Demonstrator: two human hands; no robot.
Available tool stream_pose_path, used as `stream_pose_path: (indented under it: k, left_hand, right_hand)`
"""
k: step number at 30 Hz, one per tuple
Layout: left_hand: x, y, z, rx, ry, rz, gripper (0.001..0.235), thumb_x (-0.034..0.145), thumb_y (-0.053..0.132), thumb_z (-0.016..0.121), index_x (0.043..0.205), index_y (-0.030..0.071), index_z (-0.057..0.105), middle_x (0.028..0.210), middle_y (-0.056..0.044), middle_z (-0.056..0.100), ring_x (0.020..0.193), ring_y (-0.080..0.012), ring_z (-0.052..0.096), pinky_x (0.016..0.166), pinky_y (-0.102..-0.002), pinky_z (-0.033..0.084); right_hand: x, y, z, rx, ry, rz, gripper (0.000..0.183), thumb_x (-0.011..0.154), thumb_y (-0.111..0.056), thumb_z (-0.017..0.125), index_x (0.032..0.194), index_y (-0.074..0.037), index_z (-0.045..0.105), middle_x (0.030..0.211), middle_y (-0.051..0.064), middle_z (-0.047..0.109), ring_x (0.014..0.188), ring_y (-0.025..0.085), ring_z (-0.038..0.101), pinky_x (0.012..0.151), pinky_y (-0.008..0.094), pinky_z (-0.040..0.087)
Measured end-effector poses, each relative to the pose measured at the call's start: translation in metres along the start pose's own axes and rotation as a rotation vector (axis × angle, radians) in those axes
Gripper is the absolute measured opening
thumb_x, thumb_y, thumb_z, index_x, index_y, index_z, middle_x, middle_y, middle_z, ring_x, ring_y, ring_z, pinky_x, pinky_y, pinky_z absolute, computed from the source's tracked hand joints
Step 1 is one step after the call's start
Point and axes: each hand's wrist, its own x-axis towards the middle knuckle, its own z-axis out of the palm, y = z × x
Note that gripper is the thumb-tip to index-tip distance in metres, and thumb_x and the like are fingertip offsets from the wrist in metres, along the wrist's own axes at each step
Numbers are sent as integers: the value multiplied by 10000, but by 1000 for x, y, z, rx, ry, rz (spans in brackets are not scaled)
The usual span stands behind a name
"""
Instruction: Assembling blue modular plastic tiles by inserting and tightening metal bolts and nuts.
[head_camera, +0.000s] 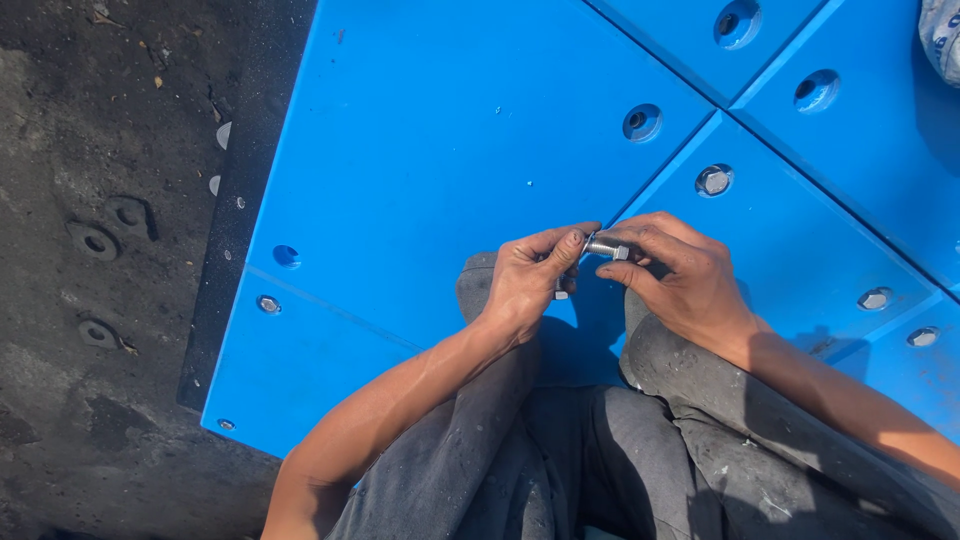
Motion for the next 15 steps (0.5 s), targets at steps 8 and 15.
stream_pose_path:
  k: [8, 15]
  left_hand:
    - [0, 11, 1, 198, -93, 26, 437, 868, 312, 801, 1213, 50, 749, 811, -26, 707, 639, -66, 556, 529, -229, 455]
    - [0, 6, 4, 56, -111, 0, 348, 965, 244, 754, 1190, -16, 703, 831, -27, 696, 660, -70, 568, 544, -237, 456]
  right_hand:
    - [-11, 10, 10, 43, 31, 8, 629, 817, -185, 832, 1394, -92, 598, 1085, 63, 748, 881, 113, 739, 704, 245, 612]
    - [-11, 28, 19, 408, 76, 188, 463, 876, -114, 793, 1295, 8, 639, 992, 104, 798, 932, 137, 772, 770, 248, 636]
